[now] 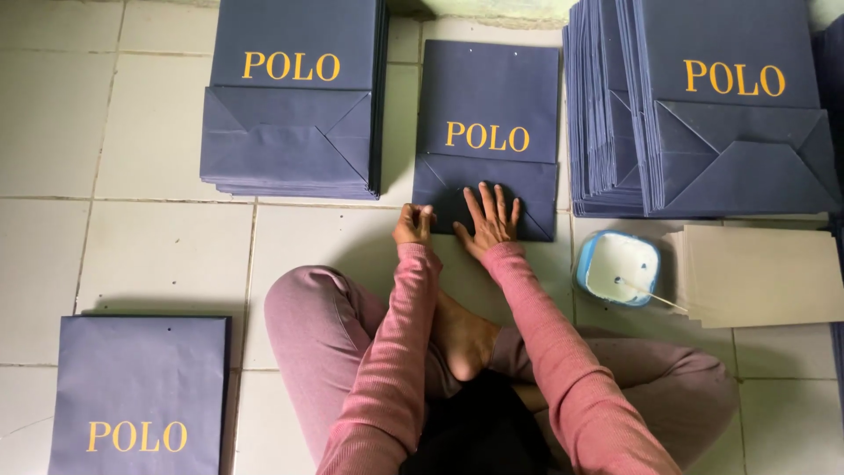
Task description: Assembling the bottom of paper bags by folding and applying glue
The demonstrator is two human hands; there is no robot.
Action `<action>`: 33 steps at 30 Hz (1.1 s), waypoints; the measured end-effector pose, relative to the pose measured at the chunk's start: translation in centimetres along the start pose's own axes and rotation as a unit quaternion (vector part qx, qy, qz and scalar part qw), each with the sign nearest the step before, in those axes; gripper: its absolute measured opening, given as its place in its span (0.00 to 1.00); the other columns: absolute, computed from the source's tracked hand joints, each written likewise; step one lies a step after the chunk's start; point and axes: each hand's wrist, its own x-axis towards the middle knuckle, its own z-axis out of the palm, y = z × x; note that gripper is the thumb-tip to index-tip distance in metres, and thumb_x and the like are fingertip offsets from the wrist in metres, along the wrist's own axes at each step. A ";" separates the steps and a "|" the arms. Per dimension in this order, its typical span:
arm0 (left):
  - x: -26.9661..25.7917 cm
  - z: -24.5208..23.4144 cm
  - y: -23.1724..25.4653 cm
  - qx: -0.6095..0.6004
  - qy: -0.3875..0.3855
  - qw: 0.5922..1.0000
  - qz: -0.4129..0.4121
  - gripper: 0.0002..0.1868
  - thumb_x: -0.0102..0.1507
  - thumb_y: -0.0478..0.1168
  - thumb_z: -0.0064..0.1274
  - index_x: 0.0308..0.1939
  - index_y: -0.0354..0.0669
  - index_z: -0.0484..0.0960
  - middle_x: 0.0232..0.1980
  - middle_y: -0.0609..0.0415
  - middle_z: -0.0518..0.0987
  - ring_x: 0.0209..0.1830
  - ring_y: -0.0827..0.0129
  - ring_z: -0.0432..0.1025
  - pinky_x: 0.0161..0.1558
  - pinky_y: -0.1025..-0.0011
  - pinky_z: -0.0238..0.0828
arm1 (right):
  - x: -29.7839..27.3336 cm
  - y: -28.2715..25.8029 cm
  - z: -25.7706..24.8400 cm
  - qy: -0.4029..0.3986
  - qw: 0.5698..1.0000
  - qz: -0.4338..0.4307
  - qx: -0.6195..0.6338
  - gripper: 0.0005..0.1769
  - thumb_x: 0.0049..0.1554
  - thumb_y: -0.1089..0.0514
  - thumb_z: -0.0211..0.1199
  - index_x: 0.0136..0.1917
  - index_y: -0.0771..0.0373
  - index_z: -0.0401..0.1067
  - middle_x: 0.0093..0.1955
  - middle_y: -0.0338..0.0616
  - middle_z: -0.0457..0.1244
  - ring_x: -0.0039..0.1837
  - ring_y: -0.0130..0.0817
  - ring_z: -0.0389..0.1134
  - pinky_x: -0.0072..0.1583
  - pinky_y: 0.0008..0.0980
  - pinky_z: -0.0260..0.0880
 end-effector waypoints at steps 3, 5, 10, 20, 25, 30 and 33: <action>1.4 1.1 -2.8 -0.157 0.010 0.987 0.025 0.24 0.75 0.51 0.37 0.27 0.48 0.75 0.22 0.53 0.82 0.22 0.68 0.78 0.28 0.71 0.80 | 0.6 0.3 -0.1 -0.006 1.000 -0.003 0.000 0.44 0.60 0.26 0.46 0.84 0.33 0.38 0.86 0.37 0.32 0.86 0.47 0.29 0.79 0.67 0.24; 1.2 1.2 -2.5 -0.136 0.038 0.990 -0.015 0.28 0.74 0.55 0.40 0.22 0.50 0.74 0.17 0.55 0.79 0.18 0.71 0.76 0.26 0.73 0.77 | 0.5 0.0 -1.4 -0.028 1.000 0.004 -0.006 0.44 0.60 0.26 0.47 0.84 0.33 0.38 0.86 0.36 0.33 0.86 0.46 0.30 0.79 0.66 0.26; -0.8 0.8 1.9 0.208 -0.008 0.958 0.199 0.26 0.72 0.56 0.37 0.26 0.53 0.81 0.30 0.47 0.83 0.39 0.47 0.78 0.47 0.50 0.75 | 1.3 0.1 -2.3 -0.088 0.995 0.016 -0.045 0.44 0.60 0.23 0.45 0.84 0.31 0.37 0.85 0.32 0.30 0.85 0.43 0.30 0.78 0.62 0.32; -0.7 3.3 -0.6 0.370 -0.132 0.900 0.190 0.33 0.72 0.55 0.34 0.80 0.52 0.51 0.76 0.54 0.67 0.83 0.66 0.48 0.81 0.57 0.34 | 2.7 -0.4 -4.5 -0.161 0.982 0.012 -0.099 0.49 0.59 0.23 0.49 0.85 0.32 0.33 0.82 0.34 0.33 0.83 0.42 0.34 0.74 0.59 0.47; -1.1 3.0 0.3 0.377 -0.148 0.896 0.181 0.36 0.73 0.53 0.35 0.82 0.50 0.44 0.77 0.51 0.67 0.84 0.65 0.45 0.82 0.57 0.30 | 3.0 1.0 -4.5 -0.129 0.989 0.015 -0.065 0.57 0.56 0.21 0.52 0.85 0.35 0.28 0.81 0.37 0.37 0.82 0.43 0.36 0.75 0.59 0.45; -1.1 2.5 0.9 0.364 -0.162 0.902 0.165 0.36 0.73 0.54 0.32 0.82 0.53 0.40 0.74 0.50 0.70 0.84 0.68 0.44 0.82 0.59 0.30 | 3.9 6.1 1.6 0.250 0.839 0.058 0.479 0.30 0.54 0.59 0.73 0.69 0.55 0.71 0.65 0.45 0.66 0.67 0.42 0.68 0.64 0.41 0.72; -0.7 3.0 0.1 0.325 -0.144 0.920 0.166 0.37 0.71 0.55 0.39 0.82 0.57 0.44 0.73 0.51 0.71 0.83 0.69 0.47 0.82 0.60 0.32 | 4.4 7.7 2.9 0.264 0.784 0.123 0.548 0.06 0.60 0.59 0.69 0.51 0.62 0.77 0.40 0.51 0.71 0.40 0.37 0.74 0.42 0.30 0.80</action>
